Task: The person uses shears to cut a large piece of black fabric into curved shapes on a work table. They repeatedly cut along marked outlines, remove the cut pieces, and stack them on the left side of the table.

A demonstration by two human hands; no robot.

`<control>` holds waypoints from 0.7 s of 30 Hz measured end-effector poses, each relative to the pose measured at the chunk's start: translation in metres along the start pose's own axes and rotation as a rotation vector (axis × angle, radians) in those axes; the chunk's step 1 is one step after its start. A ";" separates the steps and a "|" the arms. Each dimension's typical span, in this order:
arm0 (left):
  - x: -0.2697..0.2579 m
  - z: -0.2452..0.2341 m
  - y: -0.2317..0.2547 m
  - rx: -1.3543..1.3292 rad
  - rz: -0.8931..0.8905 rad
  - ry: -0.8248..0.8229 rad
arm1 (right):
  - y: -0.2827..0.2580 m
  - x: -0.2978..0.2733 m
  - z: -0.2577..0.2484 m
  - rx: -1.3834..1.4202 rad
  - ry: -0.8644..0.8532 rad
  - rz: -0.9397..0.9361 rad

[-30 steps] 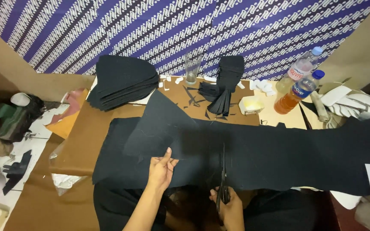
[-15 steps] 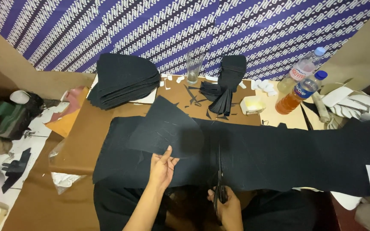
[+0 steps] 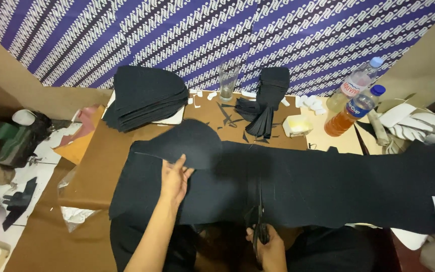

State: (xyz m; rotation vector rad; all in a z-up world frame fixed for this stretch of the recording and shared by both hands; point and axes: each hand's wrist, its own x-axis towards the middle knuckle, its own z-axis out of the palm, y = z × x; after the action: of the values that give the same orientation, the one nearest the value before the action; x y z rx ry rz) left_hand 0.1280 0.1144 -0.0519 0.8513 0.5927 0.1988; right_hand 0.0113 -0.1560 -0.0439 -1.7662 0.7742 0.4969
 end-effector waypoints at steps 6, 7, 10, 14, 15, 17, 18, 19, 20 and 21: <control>-0.001 0.040 0.041 -0.337 0.087 -0.015 | 0.005 0.008 0.004 -0.113 0.006 0.008; 0.011 0.040 0.041 -0.344 0.126 -0.014 | 0.008 0.011 0.005 -0.074 0.007 0.020; 0.072 0.038 0.039 -0.369 0.226 -0.005 | 0.009 0.012 0.006 -0.039 0.018 0.031; 0.124 0.064 0.071 -0.403 0.437 -0.012 | 0.005 0.011 0.006 0.071 0.005 0.032; 0.145 0.066 0.076 -0.404 0.441 -0.019 | 0.008 0.014 0.005 0.076 0.006 0.027; 0.185 0.071 0.085 -0.481 0.403 0.052 | 0.014 0.019 0.005 -0.132 0.071 0.040; 0.201 0.071 0.088 -0.480 0.405 0.044 | 0.014 0.022 0.007 -0.126 0.072 0.036; 0.217 0.070 0.089 -0.478 0.259 0.195 | 0.014 0.024 0.009 -0.106 0.092 0.060; 0.234 0.070 0.090 -0.472 0.110 0.344 | 0.015 0.027 0.010 -0.086 0.111 0.084; 0.247 0.065 0.086 -0.472 0.106 0.340 | 0.014 0.025 0.010 -0.084 0.117 0.085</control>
State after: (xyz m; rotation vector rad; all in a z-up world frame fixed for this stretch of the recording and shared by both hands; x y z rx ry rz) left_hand 0.3734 0.2255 -0.0558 0.3905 0.7782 0.5640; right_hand 0.0198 -0.1559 -0.0730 -1.8585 0.9246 0.4916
